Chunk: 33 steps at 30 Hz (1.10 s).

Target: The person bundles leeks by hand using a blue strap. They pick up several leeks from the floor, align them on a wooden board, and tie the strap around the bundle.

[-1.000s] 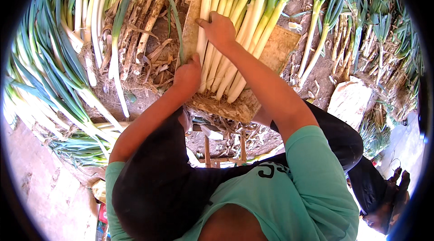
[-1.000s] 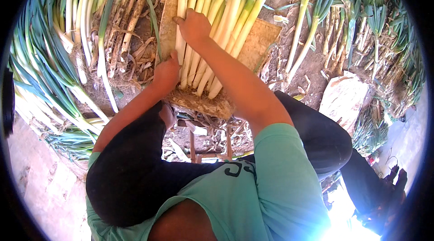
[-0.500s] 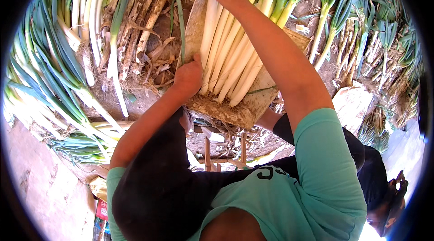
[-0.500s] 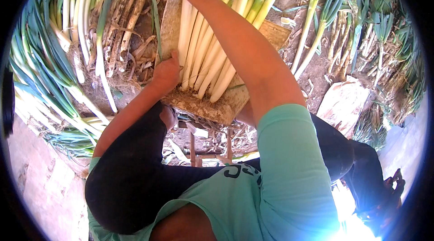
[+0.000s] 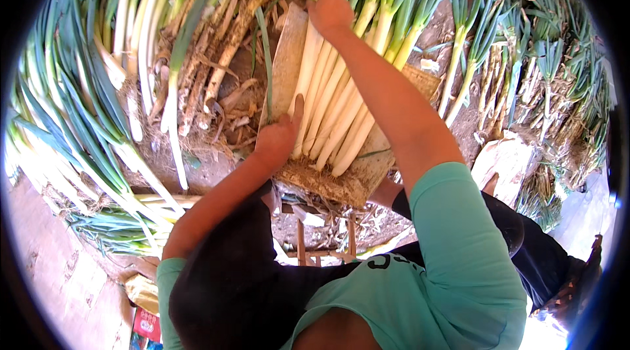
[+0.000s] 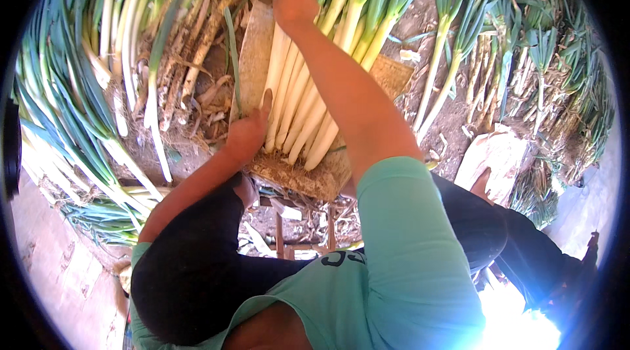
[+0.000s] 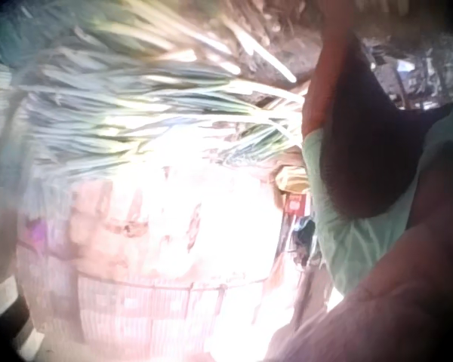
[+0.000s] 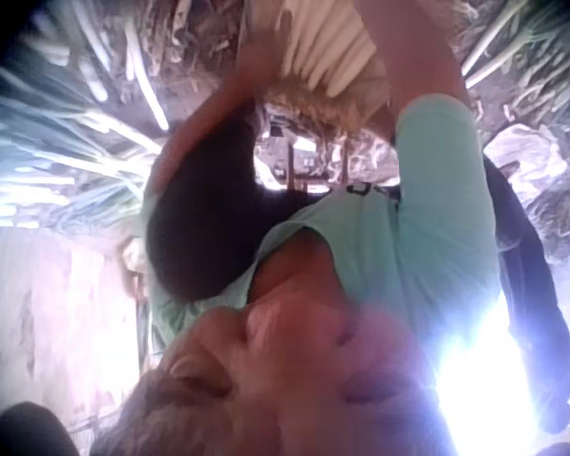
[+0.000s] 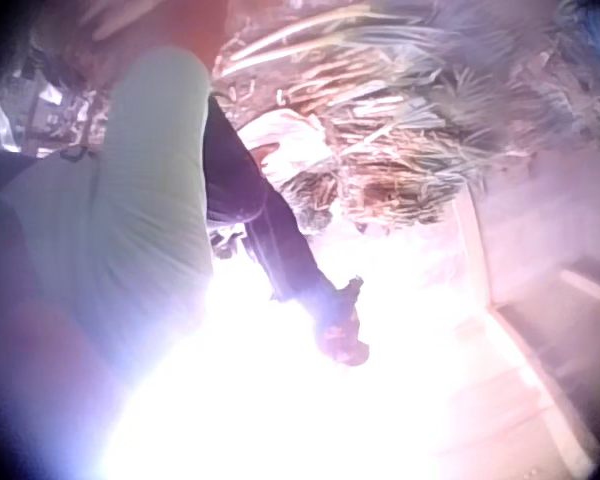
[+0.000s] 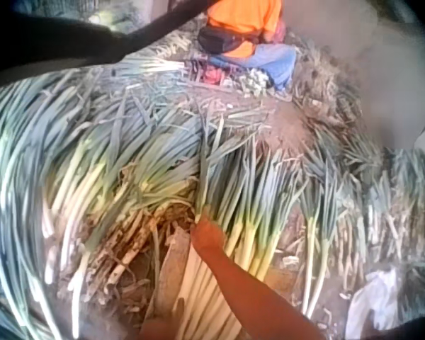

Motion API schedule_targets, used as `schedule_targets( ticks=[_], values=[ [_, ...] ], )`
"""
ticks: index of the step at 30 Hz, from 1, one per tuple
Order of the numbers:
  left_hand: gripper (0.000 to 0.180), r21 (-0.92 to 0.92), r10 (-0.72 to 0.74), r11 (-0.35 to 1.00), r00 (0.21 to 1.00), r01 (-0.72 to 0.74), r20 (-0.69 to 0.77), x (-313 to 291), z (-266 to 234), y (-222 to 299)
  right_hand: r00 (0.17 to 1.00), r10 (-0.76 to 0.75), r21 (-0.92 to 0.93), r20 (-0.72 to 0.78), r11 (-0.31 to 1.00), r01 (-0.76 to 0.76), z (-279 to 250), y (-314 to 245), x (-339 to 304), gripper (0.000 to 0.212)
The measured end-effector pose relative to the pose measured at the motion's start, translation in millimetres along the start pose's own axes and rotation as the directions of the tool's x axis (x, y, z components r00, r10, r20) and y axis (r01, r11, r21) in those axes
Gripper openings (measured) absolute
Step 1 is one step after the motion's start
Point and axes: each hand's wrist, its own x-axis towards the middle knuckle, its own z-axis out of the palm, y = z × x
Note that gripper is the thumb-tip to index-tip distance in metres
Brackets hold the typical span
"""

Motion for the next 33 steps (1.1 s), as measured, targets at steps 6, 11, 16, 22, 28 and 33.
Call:
schedule_targets(
  ticks=[6,11,16,22,28,33],
  values=[
    [0.077,-0.01,0.005,1.0,1.0,-0.005,0.017,-2.8,-2.2,-8.4,0.965,0.054,0.354,0.257,0.924,-0.146,-31.6,8.6,18.3,0.071],
    [0.076,-0.007,0.024,1.0,0.999,-0.025,-0.036,-2.2,6.1,-8.1,0.999,0.038,0.458,0.015,0.888,-0.04,-21.1,36.7,61.2,0.062],
    [0.076,-0.016,0.011,1.0,1.0,-0.011,-0.003,-3.2,4.4,-8.7,0.985,0.12,0.53,-0.123,0.847,-0.037,-12.6,52.9,53.8,0.042],
    [0.076,-0.148,-0.023,0.988,0.999,0.03,0.048,-2.3,-0.1,-7.8,0.962,0.168,0.261,0.216,0.939,-0.223,-30.6,-0.6,-21.2,0.053],
    [0.058,-0.44,-0.162,0.888,0.986,0.133,-0.03,-6.5,10.4,-4.0,0.993,0.11,0.306,0.037,0.945,-0.116,-30.1,7.4,-24.2,0.054],
    [0.05,-0.642,-0.145,0.766,0.981,0.031,-0.126,-8.3,3.8,-4.4,0.968,0.018,0.882,0.252,0.407,-0.237,-79.6,31.6,-51.6,0.036]
  ],
)
